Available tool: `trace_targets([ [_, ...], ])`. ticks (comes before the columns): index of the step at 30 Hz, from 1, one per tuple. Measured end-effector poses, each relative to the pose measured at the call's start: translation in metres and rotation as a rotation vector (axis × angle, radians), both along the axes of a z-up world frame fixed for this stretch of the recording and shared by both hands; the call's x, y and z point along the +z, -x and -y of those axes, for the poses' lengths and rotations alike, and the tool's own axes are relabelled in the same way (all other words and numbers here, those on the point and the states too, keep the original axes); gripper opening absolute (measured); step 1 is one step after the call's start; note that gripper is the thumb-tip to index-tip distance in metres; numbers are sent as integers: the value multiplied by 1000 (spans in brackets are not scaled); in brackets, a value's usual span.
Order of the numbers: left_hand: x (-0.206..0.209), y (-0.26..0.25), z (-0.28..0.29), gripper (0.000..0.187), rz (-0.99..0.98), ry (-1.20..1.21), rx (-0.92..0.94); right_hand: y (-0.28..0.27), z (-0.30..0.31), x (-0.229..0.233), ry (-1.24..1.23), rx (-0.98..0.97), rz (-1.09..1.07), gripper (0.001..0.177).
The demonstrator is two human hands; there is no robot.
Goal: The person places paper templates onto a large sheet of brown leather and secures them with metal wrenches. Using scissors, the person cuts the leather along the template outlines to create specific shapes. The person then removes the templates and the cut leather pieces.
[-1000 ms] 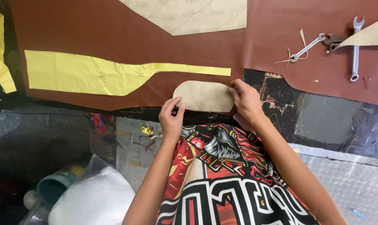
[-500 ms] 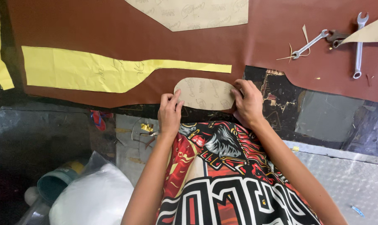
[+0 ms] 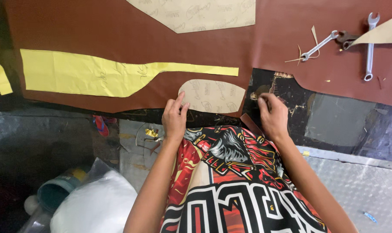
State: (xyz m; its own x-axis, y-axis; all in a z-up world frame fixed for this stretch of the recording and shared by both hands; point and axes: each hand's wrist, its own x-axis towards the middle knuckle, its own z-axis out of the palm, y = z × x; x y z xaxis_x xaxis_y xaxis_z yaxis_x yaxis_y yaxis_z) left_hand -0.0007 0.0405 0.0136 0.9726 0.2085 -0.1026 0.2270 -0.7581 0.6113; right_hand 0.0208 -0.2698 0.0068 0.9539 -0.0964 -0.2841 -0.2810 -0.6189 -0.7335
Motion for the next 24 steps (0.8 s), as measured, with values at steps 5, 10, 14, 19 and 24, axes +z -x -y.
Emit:
trace_targets([
  [5,3,-1,3,41,-71,32,23,44,11,8,31,260,38,38],
  [10,12,-3,-9,45,-78,20,-10,59,15,1,149,283,17,26],
  [14,11,-6,-29,48,34,-172,-213,63,18,-6,210,188,30,14],
  [19,9,-8,-29,51,13,-250,-250,61,30,4,190,46,43,15],
  [24,8,-6,-28,51,15,-247,-239,65,14,14,109,181,-29,43],
])
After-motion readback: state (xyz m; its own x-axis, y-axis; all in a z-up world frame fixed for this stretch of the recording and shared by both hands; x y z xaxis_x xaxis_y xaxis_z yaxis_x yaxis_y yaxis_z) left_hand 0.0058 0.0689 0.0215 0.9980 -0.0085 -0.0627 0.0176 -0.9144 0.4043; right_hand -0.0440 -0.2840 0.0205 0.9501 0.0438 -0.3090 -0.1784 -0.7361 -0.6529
